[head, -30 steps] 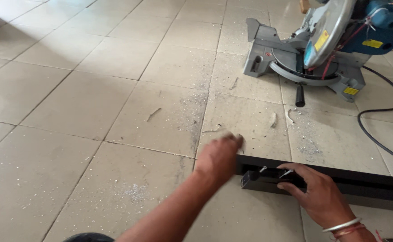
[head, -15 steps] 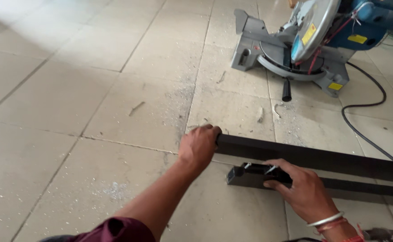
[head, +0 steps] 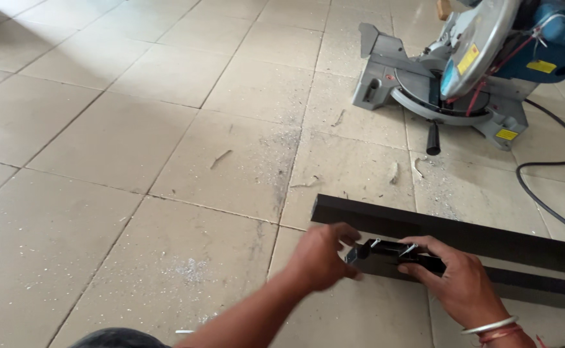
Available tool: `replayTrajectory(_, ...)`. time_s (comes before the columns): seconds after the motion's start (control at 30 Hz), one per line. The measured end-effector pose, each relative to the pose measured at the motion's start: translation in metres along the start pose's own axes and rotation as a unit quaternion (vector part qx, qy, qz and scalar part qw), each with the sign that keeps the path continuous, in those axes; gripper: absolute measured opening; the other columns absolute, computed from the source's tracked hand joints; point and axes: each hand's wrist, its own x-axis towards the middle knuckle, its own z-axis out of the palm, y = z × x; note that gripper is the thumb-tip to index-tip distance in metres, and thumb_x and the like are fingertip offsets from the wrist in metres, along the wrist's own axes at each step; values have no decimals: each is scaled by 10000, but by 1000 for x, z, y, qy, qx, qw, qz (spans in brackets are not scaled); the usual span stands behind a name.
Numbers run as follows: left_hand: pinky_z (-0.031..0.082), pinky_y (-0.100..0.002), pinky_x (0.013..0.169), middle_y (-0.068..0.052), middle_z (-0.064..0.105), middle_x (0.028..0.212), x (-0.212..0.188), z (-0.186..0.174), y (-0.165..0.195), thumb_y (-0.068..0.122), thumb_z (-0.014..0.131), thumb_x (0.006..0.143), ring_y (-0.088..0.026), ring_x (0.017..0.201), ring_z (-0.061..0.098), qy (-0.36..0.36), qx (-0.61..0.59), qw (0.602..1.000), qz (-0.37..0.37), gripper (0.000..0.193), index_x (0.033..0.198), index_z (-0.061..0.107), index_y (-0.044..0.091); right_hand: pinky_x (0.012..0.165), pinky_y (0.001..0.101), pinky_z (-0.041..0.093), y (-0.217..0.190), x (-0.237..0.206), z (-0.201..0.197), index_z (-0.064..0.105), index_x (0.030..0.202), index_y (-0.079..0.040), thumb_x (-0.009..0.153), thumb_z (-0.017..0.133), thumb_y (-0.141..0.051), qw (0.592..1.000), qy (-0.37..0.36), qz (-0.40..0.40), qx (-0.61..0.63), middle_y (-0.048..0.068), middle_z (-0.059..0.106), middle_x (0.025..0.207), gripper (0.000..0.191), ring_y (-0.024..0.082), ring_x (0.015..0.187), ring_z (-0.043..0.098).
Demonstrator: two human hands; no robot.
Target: The person sits on the workshop floor and hammers a small metal fitting into the end of black square steel tubes using a ball-peen hammer. They fit the bracket into one tube, reposition the long tubes, and repeat the fitting and hammering on additional tube ends.
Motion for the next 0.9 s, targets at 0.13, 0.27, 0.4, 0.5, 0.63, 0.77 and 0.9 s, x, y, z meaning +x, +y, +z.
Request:
replayTrajectory(0.13, 589, -355, 841, -69, 794, 1058, -7, 17, -2, 195, 924, 636, -224, 985, 753, 48, -73, 996, 5, 524, 1118, 743, 99, 786, 335, 587, -3, 1, 2, 736, 1203, -288, 794, 872, -335, 998, -33, 58, -17, 14, 788, 919, 433, 166, 859, 751)
replayTrajectory(0.27, 594, -345, 846, -73, 798, 1028, -11, 22, -4, 214, 925, 636, -214, 974, 767, 78, -132, 988, 2, 512, 1102, 743, 106, 783, 335, 592, -6, 0, 4, 742, 1195, -271, 788, 867, -336, 998, -21, 49, -14, 17, 793, 918, 431, 167, 855, 755)
replayTrajectory(0.4, 580, -363, 827, -101, 786, 1000, -15, 23, -1, 256, 917, 662, -235, 947, 752, 83, -124, 989, -22, 492, 1111, 758, 130, 798, 343, 588, -7, 0, 4, 741, 1202, -275, 792, 873, -351, 997, -23, 63, -39, 17, 791, 932, 438, 174, 877, 753)
replayTrajectory(0.5, 577, -365, 816, -106, 785, 992, -15, 24, 1, 283, 900, 678, -243, 929, 754, 88, -121, 988, -23, 484, 1119, 762, 138, 808, 348, 592, -6, -1, 5, 741, 1202, -264, 789, 870, -343, 998, -17, 58, -30, 25, 792, 938, 441, 184, 889, 757)
replayTrajectory(0.63, 581, -361, 821, -107, 782, 1003, -15, 26, -3, 275, 891, 691, -245, 928, 758, 98, -136, 986, -8, 479, 1124, 751, 123, 826, 350, 604, -4, 0, 8, 737, 1209, -262, 782, 872, -340, 998, -11, 53, -35, 37, 840, 937, 455, 183, 914, 763)
replayTrajectory(0.77, 580, -368, 805, -103, 785, 996, -16, 29, -6, 254, 870, 708, -254, 904, 756, 92, -134, 987, -16, 446, 1118, 759, 119, 832, 360, 607, -3, 0, 9, 734, 1212, -257, 783, 875, -336, 998, -11, 57, -31, 36, 821, 961, 459, 180, 934, 775)
replayTrajectory(0.9, 581, -363, 801, -111, 781, 982, -17, 31, -6, 234, 867, 714, -258, 895, 755, 107, -136, 985, 4, 430, 1106, 751, 99, 845, 375, 617, -2, 1, 10, 728, 1233, -269, 801, 864, -343, 996, -24, 78, -42, 33, 792, 986, 458, 184, 949, 780)
